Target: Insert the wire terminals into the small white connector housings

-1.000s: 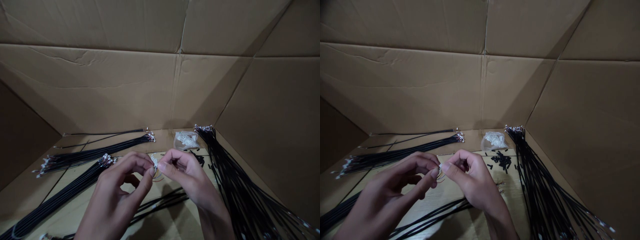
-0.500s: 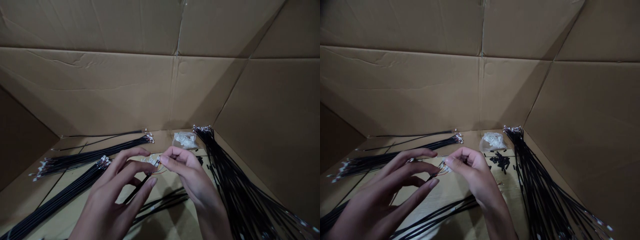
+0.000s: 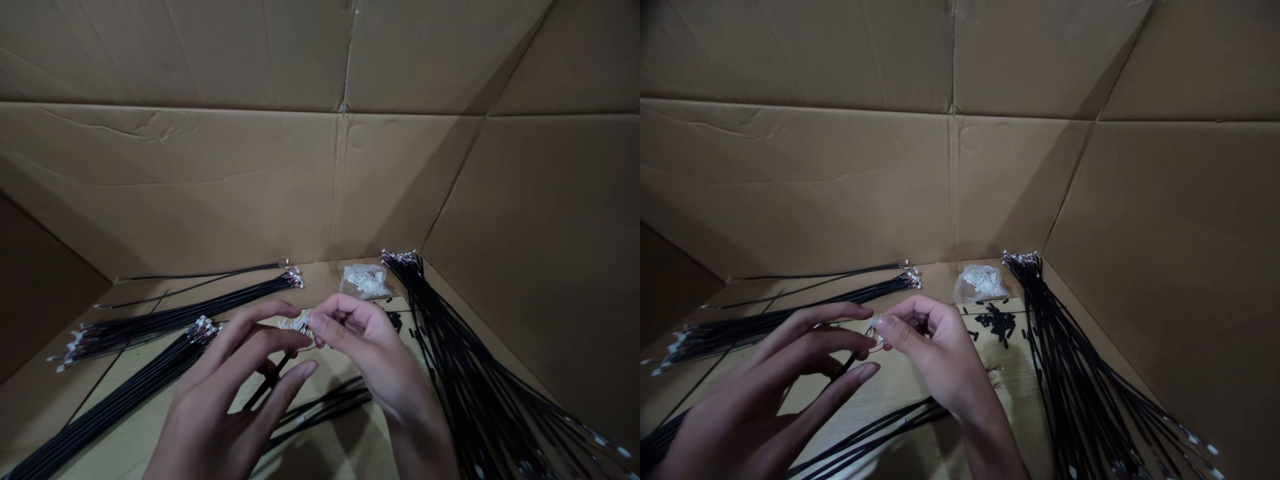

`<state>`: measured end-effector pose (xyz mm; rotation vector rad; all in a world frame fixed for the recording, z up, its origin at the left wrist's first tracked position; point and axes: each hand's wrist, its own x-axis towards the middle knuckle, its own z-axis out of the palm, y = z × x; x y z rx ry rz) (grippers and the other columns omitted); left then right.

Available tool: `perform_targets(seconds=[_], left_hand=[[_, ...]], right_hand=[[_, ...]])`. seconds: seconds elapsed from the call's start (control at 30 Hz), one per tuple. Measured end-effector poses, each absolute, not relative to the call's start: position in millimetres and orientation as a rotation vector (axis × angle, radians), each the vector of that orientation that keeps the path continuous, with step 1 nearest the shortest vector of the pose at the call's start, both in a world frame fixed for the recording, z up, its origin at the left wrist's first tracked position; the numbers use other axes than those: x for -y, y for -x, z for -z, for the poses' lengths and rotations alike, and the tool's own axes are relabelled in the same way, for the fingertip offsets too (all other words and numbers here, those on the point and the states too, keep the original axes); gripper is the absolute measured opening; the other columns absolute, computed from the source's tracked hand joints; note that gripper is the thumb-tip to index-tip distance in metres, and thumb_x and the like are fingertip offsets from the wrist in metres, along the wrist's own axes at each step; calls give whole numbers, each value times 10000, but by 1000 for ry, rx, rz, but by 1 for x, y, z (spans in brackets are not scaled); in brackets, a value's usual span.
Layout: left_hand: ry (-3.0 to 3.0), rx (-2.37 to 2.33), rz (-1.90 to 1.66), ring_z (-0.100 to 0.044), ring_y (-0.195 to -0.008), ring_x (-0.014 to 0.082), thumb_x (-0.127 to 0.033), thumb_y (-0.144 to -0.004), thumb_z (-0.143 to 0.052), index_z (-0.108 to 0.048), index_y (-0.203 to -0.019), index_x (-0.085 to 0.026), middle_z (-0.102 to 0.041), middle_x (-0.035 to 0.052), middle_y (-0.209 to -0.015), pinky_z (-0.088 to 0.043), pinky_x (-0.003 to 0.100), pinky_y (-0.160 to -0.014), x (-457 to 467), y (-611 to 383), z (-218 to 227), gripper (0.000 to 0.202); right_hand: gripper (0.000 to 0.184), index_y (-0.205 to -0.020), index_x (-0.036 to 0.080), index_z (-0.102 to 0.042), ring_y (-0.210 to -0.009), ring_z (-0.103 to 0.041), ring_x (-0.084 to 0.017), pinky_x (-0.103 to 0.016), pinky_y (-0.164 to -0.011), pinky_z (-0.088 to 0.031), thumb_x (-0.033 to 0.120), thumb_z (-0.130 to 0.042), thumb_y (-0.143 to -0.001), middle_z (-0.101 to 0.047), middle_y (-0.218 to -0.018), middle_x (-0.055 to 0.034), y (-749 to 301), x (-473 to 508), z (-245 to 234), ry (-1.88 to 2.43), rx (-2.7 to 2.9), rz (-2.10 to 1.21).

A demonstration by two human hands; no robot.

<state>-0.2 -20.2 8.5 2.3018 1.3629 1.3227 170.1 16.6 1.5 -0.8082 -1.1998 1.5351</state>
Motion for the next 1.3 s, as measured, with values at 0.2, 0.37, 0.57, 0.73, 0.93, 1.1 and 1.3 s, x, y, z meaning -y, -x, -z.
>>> perform_targets(seconds=[0.2,0.37,0.57,0.73,0.93,1.1,1.3], left_hand=[[-2346,-1458,-1340,-696,-1035,119,-264,-979,-604,-666,-978,-336,-650,-35,-1153,-553,170,-927,24,-5,2,95],[-2278,-1429,-1380,-698,-1005,107,-296,-972,-605,-659,-947,-315,-687,-39,-1131,-558,113,-761,23,-6,-1,63],[-1985,-1495,-1537,-672,-879,90,-326,-934,-655,-665,-861,-334,-707,-77,-1014,-529,95,-621,27,-10,-3,75],[-1990,-1543,-1500,-664,-760,116,-345,-911,-670,-677,-847,-315,-727,-61,-919,-543,141,-561,30,-9,-1,71],[-2066,-1552,-1398,-635,-627,89,-321,-937,-616,-648,-919,-351,-702,-84,-882,-502,135,-469,29,-4,0,47],[-2052,-1570,-1340,-642,-615,76,-319,-938,-608,-651,-918,-364,-704,-98,-891,-559,116,-569,30,-2,-2,65],[-2110,-1591,-1304,-646,-570,66,-322,-918,-605,-658,-881,-362,-720,-108,-839,-495,91,-443,27,0,-8,77]], right_hand=[[192,-738,200,-693,-689,-555,-143,-276,-692,-449,340,-782,-834,-631,-693,16,-169,-15,0,793,1176,-1493],[282,-695,189,-671,-663,-510,-137,-265,-657,-416,409,-824,-785,-575,-651,29,-170,-15,-1,802,1147,-1505],[219,-737,190,-674,-668,-502,-136,-259,-637,-413,365,-773,-825,-573,-668,27,-169,-13,-1,819,1156,-1514],[198,-743,187,-686,-681,-537,-135,-263,-670,-444,346,-786,-807,-608,-687,20,-166,-11,0,817,1122,-1557],[169,-738,185,-701,-690,-554,-128,-256,-686,-445,317,-793,-791,-626,-689,23,-162,-14,3,807,1074,-1600],[168,-727,186,-706,-674,-544,-121,-256,-687,-440,313,-795,-793,-620,-674,31,-160,-15,5,786,1081,-1607],[176,-754,185,-700,-707,-550,-129,-264,-697,-433,324,-766,-838,-624,-704,26,-160,-14,6,829,1143,-1577]])
